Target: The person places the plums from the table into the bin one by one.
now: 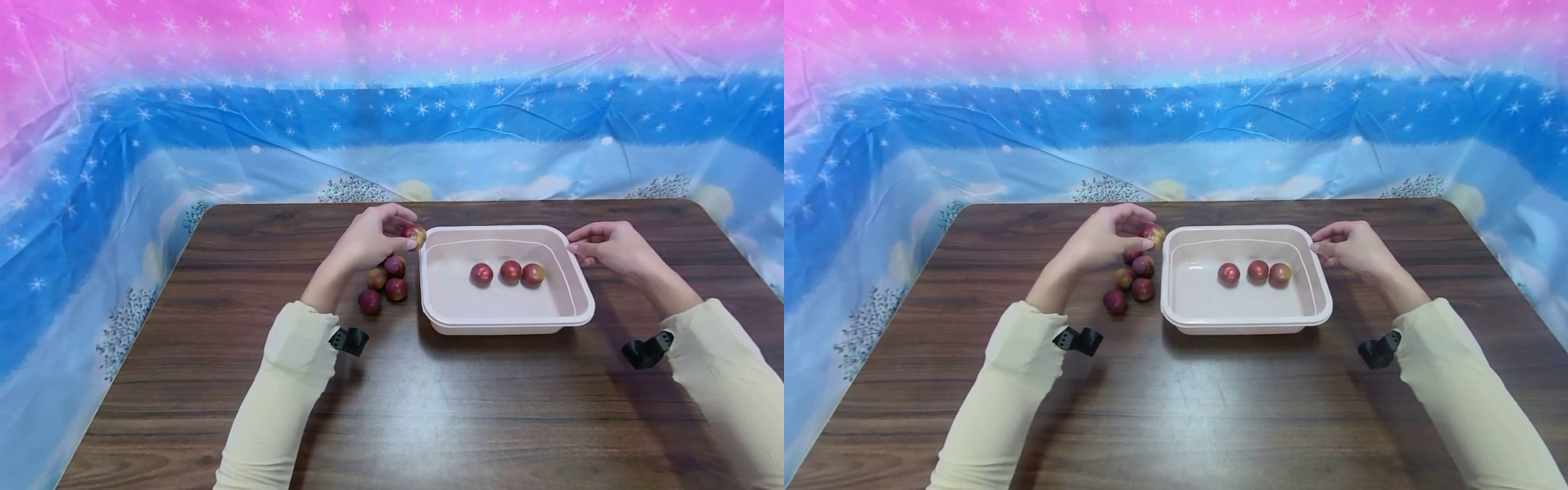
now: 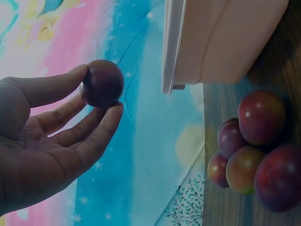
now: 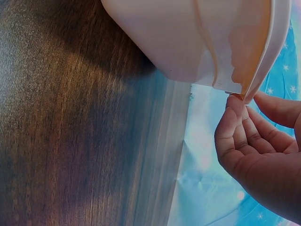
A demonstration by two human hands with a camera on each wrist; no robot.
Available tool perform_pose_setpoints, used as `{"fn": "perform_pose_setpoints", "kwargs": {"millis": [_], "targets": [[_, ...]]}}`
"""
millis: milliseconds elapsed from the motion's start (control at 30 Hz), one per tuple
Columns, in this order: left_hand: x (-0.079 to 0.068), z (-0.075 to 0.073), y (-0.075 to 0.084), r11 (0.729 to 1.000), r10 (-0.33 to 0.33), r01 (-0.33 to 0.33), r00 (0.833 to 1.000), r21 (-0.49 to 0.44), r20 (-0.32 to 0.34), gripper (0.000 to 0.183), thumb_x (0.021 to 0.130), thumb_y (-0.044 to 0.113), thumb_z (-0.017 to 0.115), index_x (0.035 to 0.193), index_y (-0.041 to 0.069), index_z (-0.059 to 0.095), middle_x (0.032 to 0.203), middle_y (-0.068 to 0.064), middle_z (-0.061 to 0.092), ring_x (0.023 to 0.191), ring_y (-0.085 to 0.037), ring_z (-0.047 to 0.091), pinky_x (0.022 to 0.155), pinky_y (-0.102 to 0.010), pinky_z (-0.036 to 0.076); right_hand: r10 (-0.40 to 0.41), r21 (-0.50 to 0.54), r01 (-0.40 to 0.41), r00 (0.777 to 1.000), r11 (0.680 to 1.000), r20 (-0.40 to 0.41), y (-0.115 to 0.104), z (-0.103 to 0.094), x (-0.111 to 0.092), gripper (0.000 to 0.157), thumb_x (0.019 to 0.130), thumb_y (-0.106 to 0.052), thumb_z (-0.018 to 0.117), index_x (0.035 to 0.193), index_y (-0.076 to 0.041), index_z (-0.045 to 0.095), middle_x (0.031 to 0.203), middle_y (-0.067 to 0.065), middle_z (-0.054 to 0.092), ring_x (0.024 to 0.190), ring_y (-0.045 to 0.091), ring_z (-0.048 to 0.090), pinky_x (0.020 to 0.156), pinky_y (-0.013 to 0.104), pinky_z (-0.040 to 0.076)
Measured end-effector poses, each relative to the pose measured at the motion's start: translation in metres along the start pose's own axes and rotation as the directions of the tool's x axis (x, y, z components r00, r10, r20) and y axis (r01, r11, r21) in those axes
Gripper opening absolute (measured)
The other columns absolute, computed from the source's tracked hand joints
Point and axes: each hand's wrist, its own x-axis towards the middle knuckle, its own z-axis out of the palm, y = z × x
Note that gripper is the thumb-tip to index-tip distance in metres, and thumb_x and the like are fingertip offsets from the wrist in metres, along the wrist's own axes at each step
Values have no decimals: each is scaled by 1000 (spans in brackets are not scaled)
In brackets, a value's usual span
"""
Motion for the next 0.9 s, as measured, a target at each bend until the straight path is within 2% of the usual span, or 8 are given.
{"fn": "perform_pose_setpoints", "kwargs": {"millis": [300, 567, 900], "targets": [[6, 15, 3, 1000, 1, -1, 999, -4, 35, 35, 83, 10, 67, 116, 5, 57, 110, -8, 62, 103, -18, 56, 91, -32, 40, 4, 0, -4, 1000, 1000, 14, -1, 0, 0, 36, 91, -11, 57, 115, 14, 50, 80, 0, 63, 65, 11, 59, 60, 26, 51], [9, 27, 4, 999, 19, -21, 998, 35, 58, 35, 83, 13, 67, 116, 7, 57, 111, -7, 61, 103, -18, 55, 91, -32, 40, 8, -3, -8, 1000, 1000, -1, 0, 0, 0, 35, 90, -11, 57, 115, 13, 51, 80, 1, 64, 66, 13, 59, 62, 29, 51], [11, 33, 4, 999, 32, -31, 998, -21, 48, 37, 83, 11, 68, 118, 5, 57, 113, -8, 61, 103, -18, 56, 88, -31, 43, 1, -12, -1, 1000, 1000, -1, -1, 0, 0, 35, 90, -12, 57, 114, 13, 51, 81, 2, 64, 65, 13, 58, 61, 28, 51]]}}
